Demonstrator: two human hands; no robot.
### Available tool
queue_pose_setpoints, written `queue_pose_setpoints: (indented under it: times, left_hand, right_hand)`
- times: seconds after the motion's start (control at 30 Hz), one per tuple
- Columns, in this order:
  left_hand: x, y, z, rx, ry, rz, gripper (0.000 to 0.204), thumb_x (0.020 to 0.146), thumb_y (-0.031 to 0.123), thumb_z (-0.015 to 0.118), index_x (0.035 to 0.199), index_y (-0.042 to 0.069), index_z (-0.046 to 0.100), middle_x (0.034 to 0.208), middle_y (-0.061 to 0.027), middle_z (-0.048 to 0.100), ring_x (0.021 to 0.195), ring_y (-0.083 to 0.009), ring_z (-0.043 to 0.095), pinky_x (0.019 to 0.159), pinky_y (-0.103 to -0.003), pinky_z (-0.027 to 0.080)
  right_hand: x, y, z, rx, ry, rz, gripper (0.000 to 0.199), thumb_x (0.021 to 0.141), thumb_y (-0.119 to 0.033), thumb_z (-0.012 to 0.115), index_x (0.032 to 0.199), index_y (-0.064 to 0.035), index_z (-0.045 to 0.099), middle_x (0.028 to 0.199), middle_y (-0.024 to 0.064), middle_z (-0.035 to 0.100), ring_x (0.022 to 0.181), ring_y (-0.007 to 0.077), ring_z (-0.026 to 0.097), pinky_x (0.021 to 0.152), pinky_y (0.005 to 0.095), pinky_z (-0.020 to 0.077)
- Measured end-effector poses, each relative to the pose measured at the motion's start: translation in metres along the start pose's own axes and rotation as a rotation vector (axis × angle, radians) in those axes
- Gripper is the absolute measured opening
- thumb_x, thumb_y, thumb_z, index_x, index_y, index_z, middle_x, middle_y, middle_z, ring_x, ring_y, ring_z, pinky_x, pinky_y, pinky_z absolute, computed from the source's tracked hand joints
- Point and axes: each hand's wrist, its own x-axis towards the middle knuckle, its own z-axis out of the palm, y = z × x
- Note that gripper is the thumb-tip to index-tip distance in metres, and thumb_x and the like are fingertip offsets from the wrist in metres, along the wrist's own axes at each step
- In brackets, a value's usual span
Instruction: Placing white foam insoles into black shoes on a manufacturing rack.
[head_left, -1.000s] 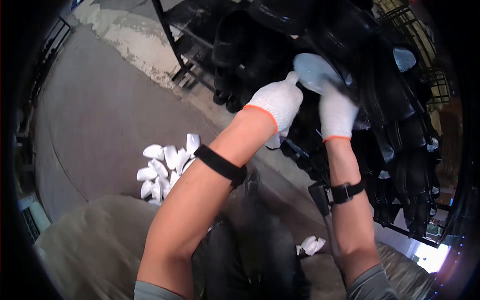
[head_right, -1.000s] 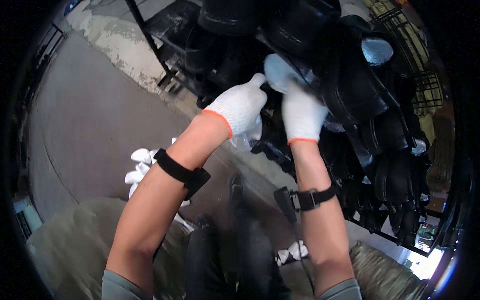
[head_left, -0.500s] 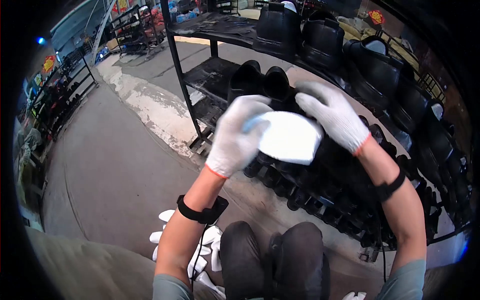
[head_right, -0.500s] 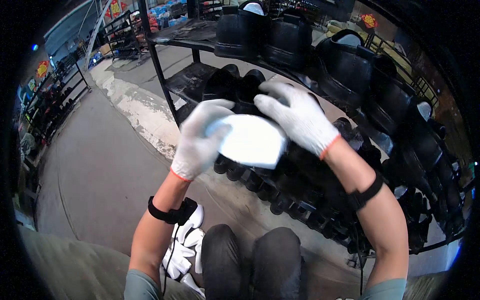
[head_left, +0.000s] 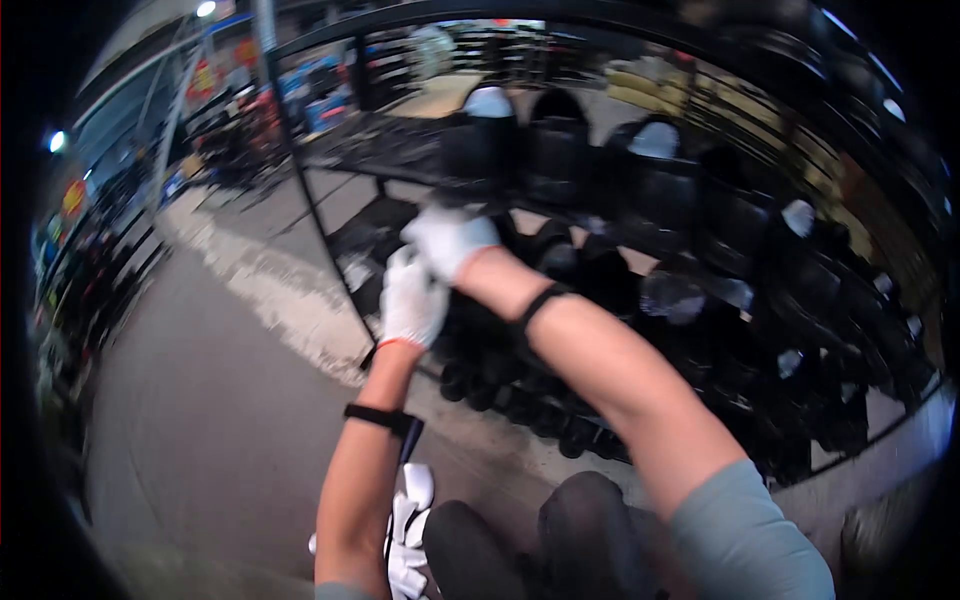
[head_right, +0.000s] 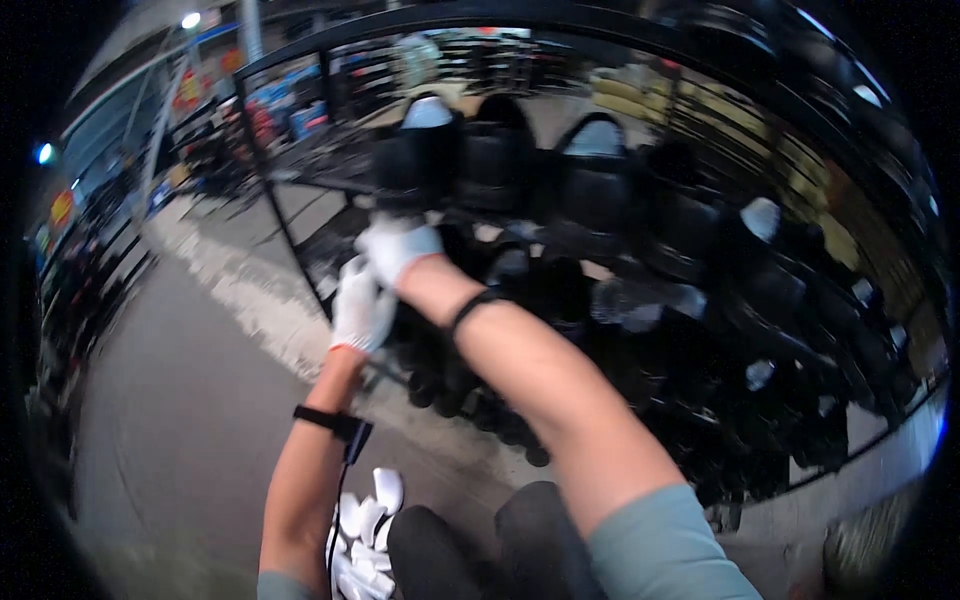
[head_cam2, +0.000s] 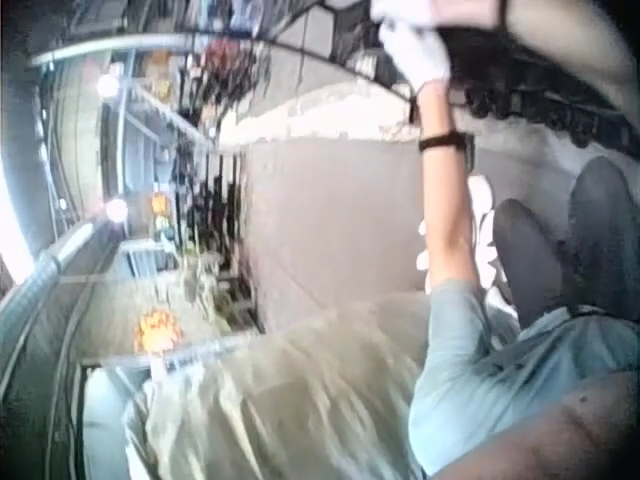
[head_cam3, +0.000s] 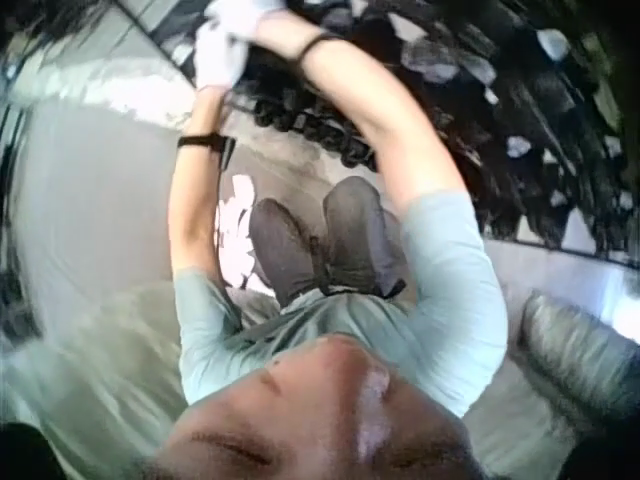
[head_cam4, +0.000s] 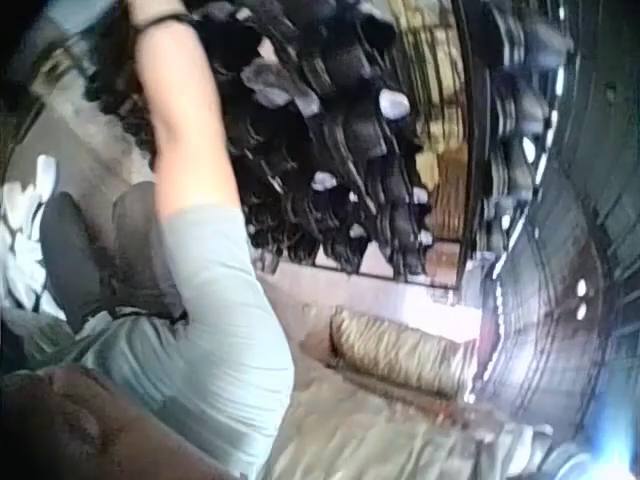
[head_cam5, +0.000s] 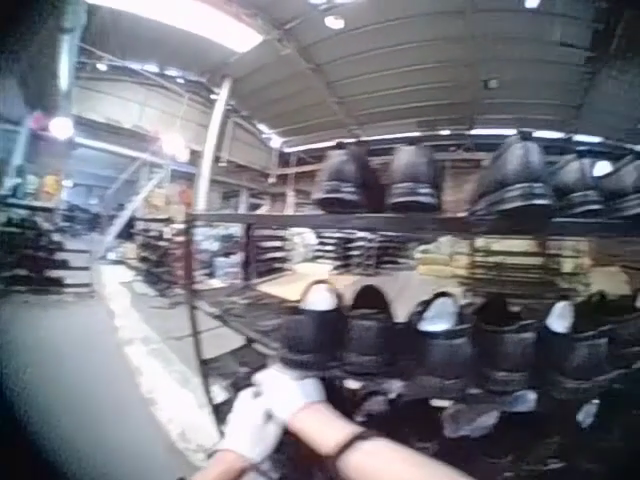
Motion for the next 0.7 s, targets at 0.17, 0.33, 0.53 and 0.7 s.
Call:
queue_pose_setpoints:
  times: [0.17, 0.33, 0.53, 0.7]
  left_hand:
    - [-0.011, 0.004, 0.002, -0.003, -0.085, -0.068, 0.033, 0.096, 0.017, 0.078, 0.123, 0.0, 0.067, 0.136, -0.0283, 0.065, 0.123, -0.0495, 0.065, 0.104, -0.053, 0.054]
    - [-0.013, 0.034, -0.012, 0.303, 0.122, 0.096, 0.039, 0.091, 0.011, 0.081, 0.127, 0.004, 0.066, 0.15, -0.0307, 0.055, 0.133, -0.0502, 0.059, 0.114, -0.059, 0.047]
    - [-0.075, 0.209, 0.001, -0.336, -0.139, 0.457, 0.032, 0.087, 0.009, 0.077, 0.119, 0.005, 0.074, 0.1, -0.0119, 0.072, 0.096, -0.0334, 0.069, 0.083, -0.046, 0.058]
    - [-0.088, 0.3, 0.069, -0.4, -0.292, 0.365, 0.055, 0.096, 0.03, 0.079, 0.138, -0.001, 0.061, 0.086, -0.0114, 0.069, 0.082, -0.029, 0.071, 0.067, -0.041, 0.059]
  right_hand:
    - [0.039, 0.027, 0.039, 0.057, -0.06, 0.223, 0.038, 0.106, -0.025, 0.054, 0.131, -0.0116, 0.08, 0.143, 0.0177, 0.074, 0.132, 0.0388, 0.07, 0.109, 0.0513, 0.0558]
    - [-0.015, 0.016, 0.007, 0.107, 0.232, 0.13, 0.032, 0.102, -0.019, 0.057, 0.128, -0.01, 0.074, 0.126, 0.0227, 0.077, 0.11, 0.0419, 0.077, 0.089, 0.0533, 0.0632]
    - [-0.259, 0.07, -0.151, -0.164, 0.195, 0.269, 0.043, 0.094, -0.007, 0.057, 0.135, -0.0062, 0.073, 0.128, 0.0258, 0.075, 0.114, 0.0436, 0.074, 0.1, 0.049, 0.0607]
    - [-0.293, 0.154, -0.163, 0.029, -0.241, 0.527, 0.04, 0.103, -0.016, 0.061, 0.141, -0.0048, 0.07, 0.139, 0.022, 0.073, 0.127, 0.0417, 0.07, 0.11, 0.0443, 0.054]
